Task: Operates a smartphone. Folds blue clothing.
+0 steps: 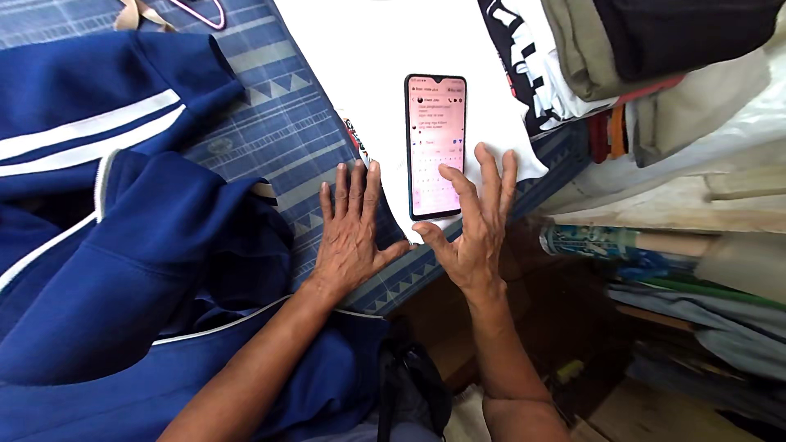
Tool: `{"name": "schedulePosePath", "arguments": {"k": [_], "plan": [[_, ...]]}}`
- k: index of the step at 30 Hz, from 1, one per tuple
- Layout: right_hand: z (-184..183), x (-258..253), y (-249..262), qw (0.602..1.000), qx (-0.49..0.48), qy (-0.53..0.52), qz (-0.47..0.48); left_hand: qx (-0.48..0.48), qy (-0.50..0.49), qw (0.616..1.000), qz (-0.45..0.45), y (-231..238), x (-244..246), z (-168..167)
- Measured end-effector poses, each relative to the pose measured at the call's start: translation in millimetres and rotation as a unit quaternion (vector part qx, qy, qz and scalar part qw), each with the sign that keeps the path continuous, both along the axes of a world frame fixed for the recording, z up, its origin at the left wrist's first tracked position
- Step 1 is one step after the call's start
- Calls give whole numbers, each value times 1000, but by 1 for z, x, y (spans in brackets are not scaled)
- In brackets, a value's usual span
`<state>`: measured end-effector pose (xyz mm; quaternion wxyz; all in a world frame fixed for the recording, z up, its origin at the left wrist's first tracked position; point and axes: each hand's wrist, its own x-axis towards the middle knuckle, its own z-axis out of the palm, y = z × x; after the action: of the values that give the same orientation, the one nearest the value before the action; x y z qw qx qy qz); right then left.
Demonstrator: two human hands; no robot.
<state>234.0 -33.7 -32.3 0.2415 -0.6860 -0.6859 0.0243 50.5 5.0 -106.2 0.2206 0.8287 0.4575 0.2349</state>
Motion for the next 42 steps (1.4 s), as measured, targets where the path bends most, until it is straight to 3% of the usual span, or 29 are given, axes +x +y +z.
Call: {"name": "schedulePosePath", "arguments": {"k": [42], "plan": [[4, 5, -7, 999, 40, 21, 3, 7, -2, 1000, -1, 0, 0, -1]]}}
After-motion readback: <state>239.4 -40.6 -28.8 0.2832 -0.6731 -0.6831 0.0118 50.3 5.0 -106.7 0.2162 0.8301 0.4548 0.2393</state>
